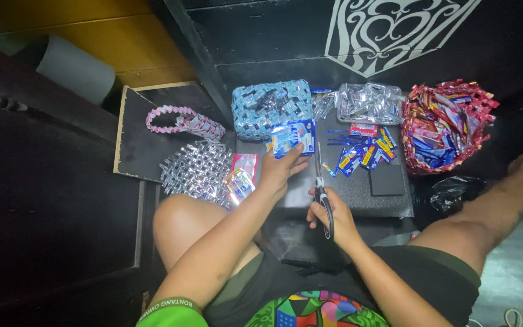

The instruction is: The person cuts several blue plastic sachets using shears and stacks the trimmed pieces.

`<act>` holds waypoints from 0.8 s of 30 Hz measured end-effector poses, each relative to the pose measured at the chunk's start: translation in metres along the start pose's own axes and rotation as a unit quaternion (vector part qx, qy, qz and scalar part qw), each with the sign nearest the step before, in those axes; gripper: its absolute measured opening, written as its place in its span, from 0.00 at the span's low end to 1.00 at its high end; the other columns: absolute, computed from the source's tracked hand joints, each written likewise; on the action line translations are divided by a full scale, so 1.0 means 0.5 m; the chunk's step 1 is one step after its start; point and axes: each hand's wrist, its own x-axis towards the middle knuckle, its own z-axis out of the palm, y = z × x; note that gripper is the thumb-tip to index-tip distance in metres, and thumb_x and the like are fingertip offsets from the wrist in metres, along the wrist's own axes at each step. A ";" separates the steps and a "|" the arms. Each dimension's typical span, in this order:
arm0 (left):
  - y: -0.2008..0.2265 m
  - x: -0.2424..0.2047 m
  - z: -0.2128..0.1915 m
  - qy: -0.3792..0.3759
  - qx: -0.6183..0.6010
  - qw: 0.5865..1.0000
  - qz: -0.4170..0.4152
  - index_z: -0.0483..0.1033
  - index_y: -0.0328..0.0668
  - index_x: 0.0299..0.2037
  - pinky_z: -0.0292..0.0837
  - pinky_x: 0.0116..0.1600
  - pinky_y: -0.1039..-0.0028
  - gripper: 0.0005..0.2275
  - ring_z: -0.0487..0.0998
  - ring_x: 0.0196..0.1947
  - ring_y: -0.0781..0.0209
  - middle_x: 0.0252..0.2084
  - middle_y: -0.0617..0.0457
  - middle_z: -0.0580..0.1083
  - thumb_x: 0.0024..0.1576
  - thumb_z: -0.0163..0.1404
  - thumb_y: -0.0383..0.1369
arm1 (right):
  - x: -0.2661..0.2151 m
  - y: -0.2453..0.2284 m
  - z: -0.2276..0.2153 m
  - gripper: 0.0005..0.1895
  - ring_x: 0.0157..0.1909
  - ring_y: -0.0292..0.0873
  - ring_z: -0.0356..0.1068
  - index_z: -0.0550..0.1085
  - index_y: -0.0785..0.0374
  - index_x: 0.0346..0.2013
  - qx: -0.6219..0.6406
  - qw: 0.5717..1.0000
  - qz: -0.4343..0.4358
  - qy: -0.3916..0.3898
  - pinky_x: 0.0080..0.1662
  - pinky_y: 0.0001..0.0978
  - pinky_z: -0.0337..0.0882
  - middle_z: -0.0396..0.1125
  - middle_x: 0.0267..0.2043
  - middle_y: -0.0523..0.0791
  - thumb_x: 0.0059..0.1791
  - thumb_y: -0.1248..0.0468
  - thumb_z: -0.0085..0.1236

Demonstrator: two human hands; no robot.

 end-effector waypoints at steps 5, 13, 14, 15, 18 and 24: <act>-0.007 0.002 0.005 -0.008 -0.005 1.000 -0.002 0.71 0.23 0.52 0.81 0.50 0.51 0.20 0.81 0.47 0.36 0.45 0.31 0.77 0.55 0.63 0.29 | 0.006 0.009 -0.012 0.20 0.21 0.46 0.76 0.73 0.61 0.52 0.005 1.000 -0.002 -0.009 0.31 0.31 0.71 0.73 0.20 0.52 0.50 0.53 0.58; -0.024 0.027 -0.012 0.011 -0.031 0.999 0.028 0.71 0.25 0.48 0.82 0.47 0.49 0.18 0.82 0.43 0.40 0.40 0.37 0.77 0.54 0.63 0.29 | 0.005 -0.005 0.000 0.24 0.22 0.45 0.76 0.73 0.61 0.52 0.022 1.000 -0.002 -0.022 0.32 0.31 0.73 0.73 0.21 0.52 0.49 0.49 0.58; -0.026 0.023 -0.009 0.012 -0.031 0.999 0.028 0.71 0.25 0.48 0.82 0.47 0.49 0.18 0.82 0.43 0.40 0.40 0.37 0.77 0.54 0.63 0.29 | 0.006 -0.005 0.000 0.24 0.22 0.45 0.76 0.73 0.61 0.52 0.022 1.000 -0.001 -0.023 0.32 0.31 0.73 0.73 0.21 0.52 0.49 0.49 0.58; -0.028 0.019 -0.005 0.004 -0.031 0.999 0.018 0.72 0.25 0.48 0.82 0.47 0.50 0.18 0.82 0.41 0.42 0.39 0.38 0.77 0.53 0.64 0.29 | 0.007 -0.004 0.001 0.24 0.22 0.45 0.76 0.73 0.62 0.52 0.027 0.999 -0.003 -0.018 0.32 0.31 0.73 0.73 0.21 0.52 0.49 0.49 0.58; -0.028 0.013 0.001 -0.008 -0.029 1.000 0.008 0.73 0.26 0.45 0.83 0.46 0.50 0.17 0.82 0.39 0.43 0.38 0.38 0.77 0.52 0.65 0.28 | 0.009 -0.006 0.001 0.24 0.22 0.45 0.75 0.72 0.62 0.52 0.030 1.000 -0.002 -0.008 0.31 0.31 0.73 0.73 0.21 0.52 0.50 0.48 0.58; -0.028 0.007 0.004 -0.019 -0.017 1.000 0.005 0.73 0.25 0.45 0.83 0.48 0.53 0.16 0.83 0.39 0.44 0.37 0.39 0.78 0.53 0.64 0.27 | 0.008 -0.019 0.002 0.22 0.21 0.45 0.75 0.73 0.63 0.51 0.023 1.000 -0.007 0.013 0.30 0.31 0.73 0.72 0.20 0.52 0.51 0.49 0.57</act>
